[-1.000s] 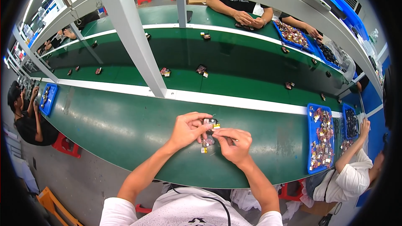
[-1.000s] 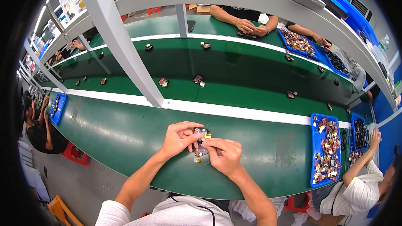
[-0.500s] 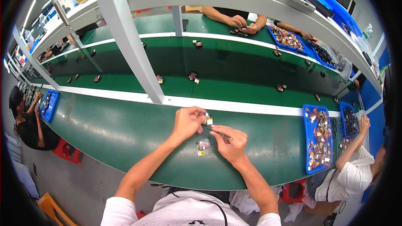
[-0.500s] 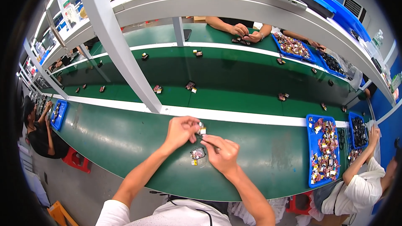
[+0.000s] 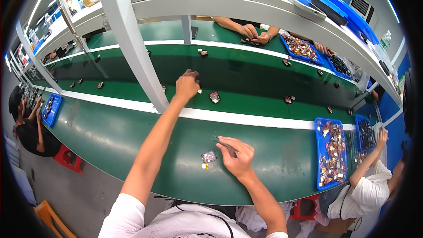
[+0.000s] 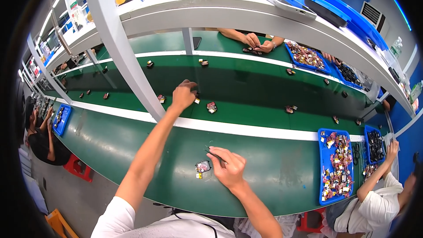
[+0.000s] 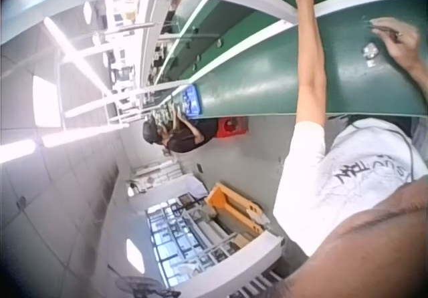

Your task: Assemble small electronic components by hand at a factory conveyor belt workstation.

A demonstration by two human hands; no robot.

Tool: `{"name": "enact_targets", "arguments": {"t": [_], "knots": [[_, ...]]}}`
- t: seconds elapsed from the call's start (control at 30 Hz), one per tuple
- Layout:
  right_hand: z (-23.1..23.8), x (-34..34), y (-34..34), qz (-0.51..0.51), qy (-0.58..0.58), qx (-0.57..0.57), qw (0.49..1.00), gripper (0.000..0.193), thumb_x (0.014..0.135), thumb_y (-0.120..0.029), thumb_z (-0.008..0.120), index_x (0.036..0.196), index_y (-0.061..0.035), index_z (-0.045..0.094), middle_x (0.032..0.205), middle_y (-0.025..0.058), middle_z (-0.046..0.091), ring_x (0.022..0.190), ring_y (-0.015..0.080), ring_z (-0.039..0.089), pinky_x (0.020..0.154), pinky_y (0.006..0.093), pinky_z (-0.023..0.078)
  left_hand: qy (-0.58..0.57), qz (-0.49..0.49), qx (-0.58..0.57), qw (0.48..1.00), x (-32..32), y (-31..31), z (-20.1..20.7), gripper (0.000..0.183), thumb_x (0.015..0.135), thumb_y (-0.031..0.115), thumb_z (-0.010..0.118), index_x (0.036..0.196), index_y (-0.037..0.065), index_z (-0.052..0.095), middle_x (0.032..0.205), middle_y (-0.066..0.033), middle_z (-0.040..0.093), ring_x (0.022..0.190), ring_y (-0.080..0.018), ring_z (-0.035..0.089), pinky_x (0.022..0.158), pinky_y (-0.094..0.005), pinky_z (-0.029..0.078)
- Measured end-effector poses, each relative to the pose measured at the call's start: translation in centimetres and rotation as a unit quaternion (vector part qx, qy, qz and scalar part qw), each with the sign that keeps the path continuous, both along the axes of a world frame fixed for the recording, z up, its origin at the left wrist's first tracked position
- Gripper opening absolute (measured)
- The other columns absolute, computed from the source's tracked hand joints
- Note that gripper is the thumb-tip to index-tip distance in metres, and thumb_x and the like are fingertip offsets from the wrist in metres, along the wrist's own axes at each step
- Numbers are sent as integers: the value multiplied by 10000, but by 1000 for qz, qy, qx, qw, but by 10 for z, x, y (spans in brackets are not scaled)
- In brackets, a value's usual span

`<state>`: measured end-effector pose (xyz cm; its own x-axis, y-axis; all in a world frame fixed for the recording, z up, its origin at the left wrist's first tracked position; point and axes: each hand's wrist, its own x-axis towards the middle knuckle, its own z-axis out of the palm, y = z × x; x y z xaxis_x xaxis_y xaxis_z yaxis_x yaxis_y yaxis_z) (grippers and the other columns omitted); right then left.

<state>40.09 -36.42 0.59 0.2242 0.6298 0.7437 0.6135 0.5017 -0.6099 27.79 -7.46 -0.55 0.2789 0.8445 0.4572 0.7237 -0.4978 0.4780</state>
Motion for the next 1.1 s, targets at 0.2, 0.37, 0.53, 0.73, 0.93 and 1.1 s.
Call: {"name": "enact_targets", "arguments": {"t": [0.2,0.37,0.53,0.73,0.93,1.1], "knots": [[-7,1,2,-1,-10,-3,1000,157,736,10,809,859,-44,726,876,85,765,588,183,686,490,251,479,52,-24,-106,993,-13,16,5,224,749,142,762,972,124,756,1065,-93,673,1022,-331,662,885,-427,533],[-5,0,1,4,-10,-21,1000,161,735,13,808,862,-43,726,876,84,765,577,183,677,480,258,473,85,-22,-85,992,-24,14,4,246,714,160,813,927,81,720,957,-103,678,933,-283,678,817,-409,537],[-9,-3,3,20,-12,-4,1000,169,730,14,812,865,-44,728,886,82,765,502,154,611,446,252,432,46,-25,-140,989,-31,-1,7,213,710,151,776,891,74,694,904,-130,712,909,-329,693,820,-431,549],[-10,-5,2,24,1,-15,1000,195,722,41,816,885,-33,740,887,67,769,402,57,406,419,223,338,57,-92,-138,985,-40,-40,20,229,856,72,681,1080,29,705,836,-128,717,695,-277,709,668,-390,571],[-11,-3,-3,27,60,-75,995,140,777,21,808,891,-23,740,840,56,751,443,29,429,429,206,324,-219,-166,-353,894,-58,-136,46,135,903,20,611,990,-64,670,760,-118,700,532,-176,683,436,-290,534],[-9,-4,-3,84,204,-122,968,88,837,67,743,891,45,677,860,99,749,552,7,495,491,167,367,-325,-168,-342,866,-69,-192,21,150,922,23,648,1036,-68,683,805,-114,716,527,-134,664,377,-246,432]]}}
